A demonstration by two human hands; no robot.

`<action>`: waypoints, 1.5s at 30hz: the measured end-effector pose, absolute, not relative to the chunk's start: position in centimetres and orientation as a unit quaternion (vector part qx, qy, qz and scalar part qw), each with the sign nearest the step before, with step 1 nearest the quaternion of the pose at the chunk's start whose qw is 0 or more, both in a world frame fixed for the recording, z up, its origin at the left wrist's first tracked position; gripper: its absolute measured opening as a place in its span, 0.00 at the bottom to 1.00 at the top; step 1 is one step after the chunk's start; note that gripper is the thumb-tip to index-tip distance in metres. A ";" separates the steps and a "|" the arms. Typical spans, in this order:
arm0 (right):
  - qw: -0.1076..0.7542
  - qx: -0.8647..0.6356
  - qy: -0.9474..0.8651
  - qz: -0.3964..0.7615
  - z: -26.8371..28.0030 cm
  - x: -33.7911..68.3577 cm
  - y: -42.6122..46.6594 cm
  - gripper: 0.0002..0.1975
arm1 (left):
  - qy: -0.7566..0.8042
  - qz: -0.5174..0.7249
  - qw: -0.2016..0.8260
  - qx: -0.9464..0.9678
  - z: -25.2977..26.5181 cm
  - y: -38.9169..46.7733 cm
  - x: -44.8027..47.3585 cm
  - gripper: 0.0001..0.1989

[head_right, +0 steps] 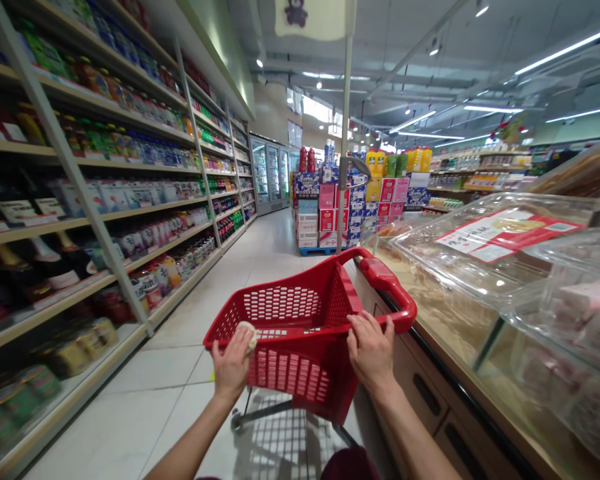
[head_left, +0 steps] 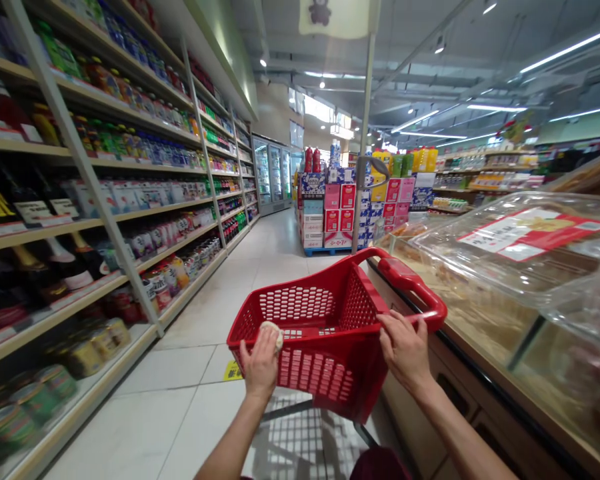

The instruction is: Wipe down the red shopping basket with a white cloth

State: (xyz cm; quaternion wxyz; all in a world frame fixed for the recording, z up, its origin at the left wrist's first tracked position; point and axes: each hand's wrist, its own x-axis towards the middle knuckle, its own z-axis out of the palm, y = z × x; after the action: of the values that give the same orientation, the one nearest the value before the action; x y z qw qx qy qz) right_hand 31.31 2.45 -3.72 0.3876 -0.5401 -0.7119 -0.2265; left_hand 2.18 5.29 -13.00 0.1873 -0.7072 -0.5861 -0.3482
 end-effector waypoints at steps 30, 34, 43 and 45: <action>0.363 -0.502 -0.754 -0.218 -4.7 29.5 2.5 0.12 | -0.541 -0.327 0.167 -0.757 -12.7 4.8 2.5 0.20; 0.363 -0.505 -0.751 -0.221 -4.7 29.4 2.5 0.12 | -0.674 -0.326 0.170 -0.640 -12.8 4.9 -0.9 0.18; 0.364 -0.497 -0.757 -0.220 -5.0 29.6 2.6 0.13 | -0.521 -0.344 0.185 -0.759 -12.3 5.0 3.9 0.19; 0.360 -0.499 -0.758 -0.217 -4.9 29.7 2.5 0.13 | -0.594 -0.350 0.189 -0.699 -12.5 5.1 1.4 0.19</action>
State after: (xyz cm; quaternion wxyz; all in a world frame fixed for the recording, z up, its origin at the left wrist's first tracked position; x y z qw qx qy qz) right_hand 29.71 2.51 -4.94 0.3601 -0.4990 -0.7578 -0.2170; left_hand 1.39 5.15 -12.53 0.1887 -0.6994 -0.5939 -0.3500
